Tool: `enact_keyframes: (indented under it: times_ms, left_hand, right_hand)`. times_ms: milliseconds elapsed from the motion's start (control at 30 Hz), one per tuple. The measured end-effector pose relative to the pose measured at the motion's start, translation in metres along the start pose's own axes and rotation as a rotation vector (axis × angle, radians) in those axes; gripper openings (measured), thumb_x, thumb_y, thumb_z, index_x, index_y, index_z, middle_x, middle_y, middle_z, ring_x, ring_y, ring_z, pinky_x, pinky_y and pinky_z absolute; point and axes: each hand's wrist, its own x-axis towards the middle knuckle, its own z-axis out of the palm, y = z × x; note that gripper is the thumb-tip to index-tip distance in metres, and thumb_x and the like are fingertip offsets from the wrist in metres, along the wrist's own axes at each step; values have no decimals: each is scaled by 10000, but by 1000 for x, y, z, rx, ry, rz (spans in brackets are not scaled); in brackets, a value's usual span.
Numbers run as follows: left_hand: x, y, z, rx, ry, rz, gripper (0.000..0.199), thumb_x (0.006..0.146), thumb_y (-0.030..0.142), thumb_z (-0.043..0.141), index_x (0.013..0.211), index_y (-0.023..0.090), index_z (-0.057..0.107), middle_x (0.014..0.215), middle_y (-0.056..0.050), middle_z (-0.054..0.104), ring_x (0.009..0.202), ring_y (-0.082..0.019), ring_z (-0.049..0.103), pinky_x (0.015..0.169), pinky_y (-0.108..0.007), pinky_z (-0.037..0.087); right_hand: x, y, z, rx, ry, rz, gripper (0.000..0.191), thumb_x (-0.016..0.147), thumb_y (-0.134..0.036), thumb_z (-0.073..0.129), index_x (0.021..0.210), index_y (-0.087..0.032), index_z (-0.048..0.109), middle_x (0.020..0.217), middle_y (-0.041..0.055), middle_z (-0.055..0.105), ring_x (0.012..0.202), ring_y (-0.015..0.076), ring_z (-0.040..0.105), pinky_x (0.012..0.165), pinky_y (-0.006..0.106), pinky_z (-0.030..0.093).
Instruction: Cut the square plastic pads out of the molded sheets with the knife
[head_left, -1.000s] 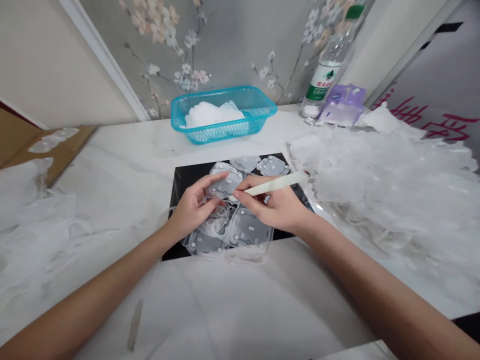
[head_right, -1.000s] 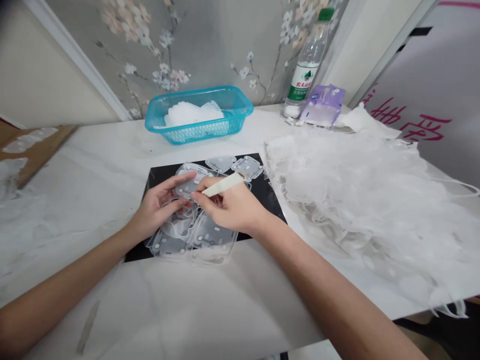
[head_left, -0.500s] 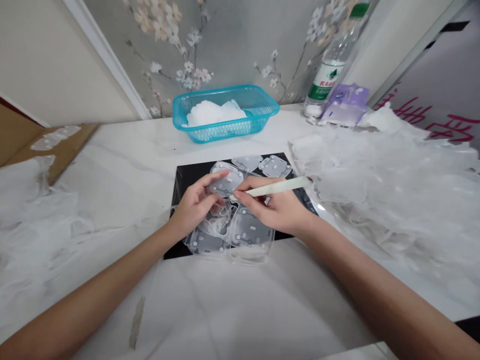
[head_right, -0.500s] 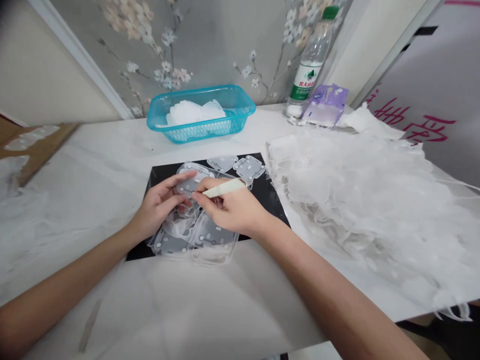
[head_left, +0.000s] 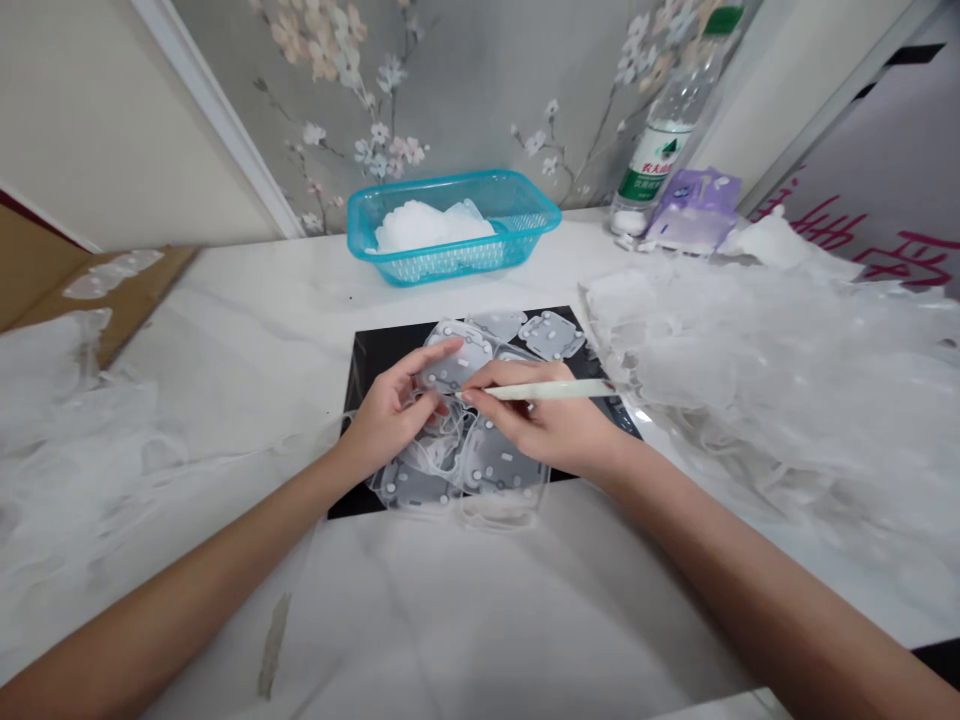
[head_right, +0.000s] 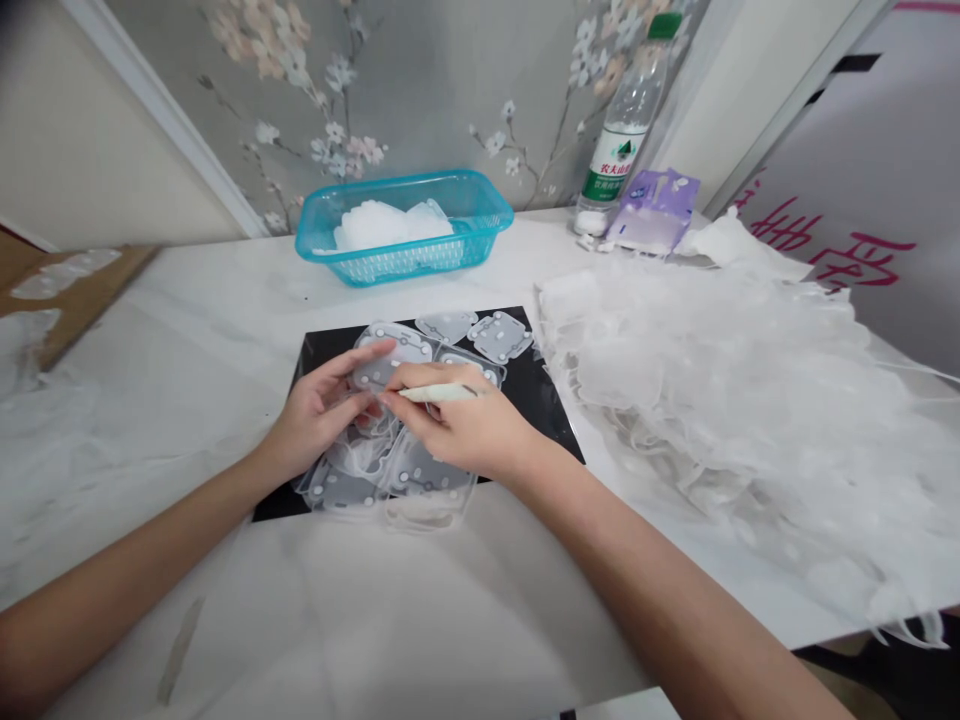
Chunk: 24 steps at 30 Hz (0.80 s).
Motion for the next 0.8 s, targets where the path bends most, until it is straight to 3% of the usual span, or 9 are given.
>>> enact_keyframes:
  times_ms: [200,400,800]
  left_hand:
    - [1,-2,0,-23,2,35,494,776,131,546,1259,239,546,1325,-31,536,752,-95,606,590,-168,506]
    - [0,-4,0,-29,7,48,502,765,116,536,1257,215,550,1314,-36,553,907,-146,617,605,-169,491]
    - [0,1,2,-11,38,51,494,743,126,545,1230,205,572,1286,-40,579,1045,-201,591,669,-205,510]
  right_hand:
    - [-3,-2,4,-275,-151,-3,248,942,-270,399,935,-151,617,865,48,664,717,120,597,580,221,384]
    - [-8,-5,11,-587,-153,-199,183,914,-179,441,940,-150,620,703,6,602,540,99,501,451,258,258]
    - [-4,-10,6,-654,-330,-153,133,882,-111,426,882,-154,552,730,10,560,549,96,447,443,254,197]
